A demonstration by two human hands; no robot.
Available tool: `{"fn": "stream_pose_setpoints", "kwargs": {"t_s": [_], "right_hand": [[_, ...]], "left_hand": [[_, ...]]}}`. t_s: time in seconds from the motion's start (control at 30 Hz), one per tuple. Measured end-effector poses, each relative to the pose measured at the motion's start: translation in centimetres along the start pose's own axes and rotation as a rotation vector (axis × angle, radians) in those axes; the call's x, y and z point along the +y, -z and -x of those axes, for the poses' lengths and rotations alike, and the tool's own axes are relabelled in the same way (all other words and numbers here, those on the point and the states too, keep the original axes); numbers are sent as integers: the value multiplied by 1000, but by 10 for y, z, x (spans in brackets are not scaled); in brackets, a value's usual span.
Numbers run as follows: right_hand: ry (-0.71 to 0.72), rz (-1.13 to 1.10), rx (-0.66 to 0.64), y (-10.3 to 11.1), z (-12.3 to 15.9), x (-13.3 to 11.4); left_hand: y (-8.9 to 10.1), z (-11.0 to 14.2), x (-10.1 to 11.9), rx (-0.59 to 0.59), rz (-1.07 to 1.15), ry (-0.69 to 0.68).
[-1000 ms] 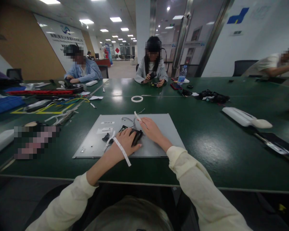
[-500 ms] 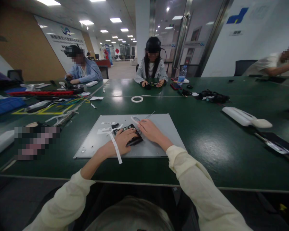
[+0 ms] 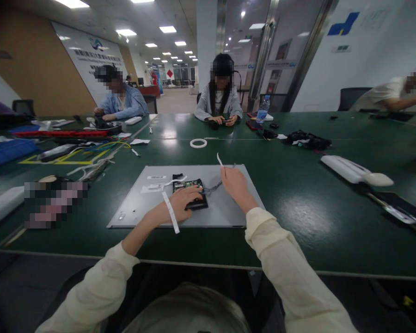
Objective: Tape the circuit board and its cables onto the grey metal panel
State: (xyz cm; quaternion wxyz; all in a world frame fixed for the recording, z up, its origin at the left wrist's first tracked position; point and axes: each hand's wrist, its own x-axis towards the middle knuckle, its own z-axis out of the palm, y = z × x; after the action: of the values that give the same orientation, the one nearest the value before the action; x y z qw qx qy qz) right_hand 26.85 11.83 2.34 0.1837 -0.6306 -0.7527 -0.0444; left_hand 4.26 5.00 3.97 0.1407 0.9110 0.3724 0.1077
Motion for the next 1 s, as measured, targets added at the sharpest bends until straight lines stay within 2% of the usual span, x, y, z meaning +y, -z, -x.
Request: {"fn": "stream_pose_setpoints", "kwargs": {"t_s": [0.13, 0.23, 0.43, 0.53, 0.63, 0.73, 0.83, 1.0], "right_hand": [[-81, 60, 8, 6, 2, -3], [-115, 88, 25, 8, 3, -2], [-74, 149, 47, 18, 2, 3], [-172, 99, 61, 30, 6, 3], [-278, 72, -16, 38, 11, 2], [-308, 143, -113, 39, 16, 1], [-288, 169, -131, 35, 17, 2], [-127, 54, -23, 21, 12, 9]], "left_hand": [[-8, -3, -8, 58, 49, -54], [-11, -6, -13, 56, 82, -87], [-13, -8, -13, 51, 106, -81], [-14, -8, -12, 67, 109, -79], [-16, -7, -12, 83, 110, -95], [-15, -6, -11, 97, 114, -109], [-11, -5, -7, 89, 110, -124], [-9, -6, -4, 86, 111, -127]]}}
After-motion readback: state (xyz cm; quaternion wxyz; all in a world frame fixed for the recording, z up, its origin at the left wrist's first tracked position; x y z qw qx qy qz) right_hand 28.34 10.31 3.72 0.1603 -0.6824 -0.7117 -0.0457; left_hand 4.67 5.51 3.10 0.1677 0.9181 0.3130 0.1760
